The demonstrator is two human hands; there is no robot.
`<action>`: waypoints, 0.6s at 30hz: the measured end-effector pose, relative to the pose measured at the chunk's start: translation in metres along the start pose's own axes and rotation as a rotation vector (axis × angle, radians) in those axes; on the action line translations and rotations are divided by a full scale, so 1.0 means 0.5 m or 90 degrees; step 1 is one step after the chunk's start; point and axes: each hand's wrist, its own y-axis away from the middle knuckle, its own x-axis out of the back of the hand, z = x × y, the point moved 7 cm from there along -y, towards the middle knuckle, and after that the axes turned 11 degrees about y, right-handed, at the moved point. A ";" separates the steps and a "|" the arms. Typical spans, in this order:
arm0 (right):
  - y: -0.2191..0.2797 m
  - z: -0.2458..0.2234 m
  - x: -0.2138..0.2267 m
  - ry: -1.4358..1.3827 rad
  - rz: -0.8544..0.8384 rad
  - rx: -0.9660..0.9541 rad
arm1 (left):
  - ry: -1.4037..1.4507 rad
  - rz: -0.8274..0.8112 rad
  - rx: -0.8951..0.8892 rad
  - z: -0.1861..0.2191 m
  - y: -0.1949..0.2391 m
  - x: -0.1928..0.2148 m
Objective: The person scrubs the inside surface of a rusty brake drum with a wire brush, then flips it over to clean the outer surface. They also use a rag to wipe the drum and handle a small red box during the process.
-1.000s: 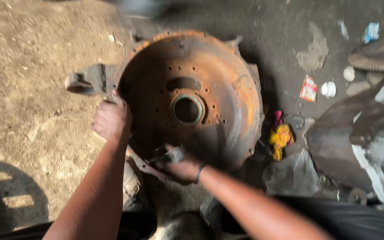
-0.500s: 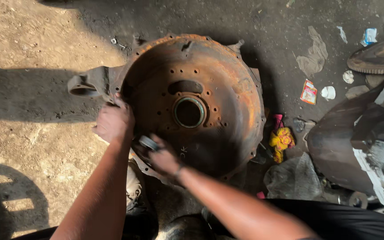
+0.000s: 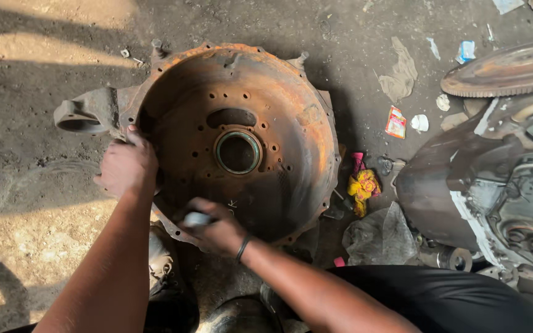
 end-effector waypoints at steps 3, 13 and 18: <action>0.040 -0.008 0.069 0.156 -0.102 0.230 | -0.001 -0.007 0.013 -0.002 0.001 0.003; 0.081 0.076 0.428 0.532 -0.023 0.015 | -0.012 0.009 -0.016 0.002 0.002 -0.001; 0.083 0.068 0.434 0.379 0.114 -0.133 | 0.011 -0.062 0.024 -0.008 -0.010 -0.020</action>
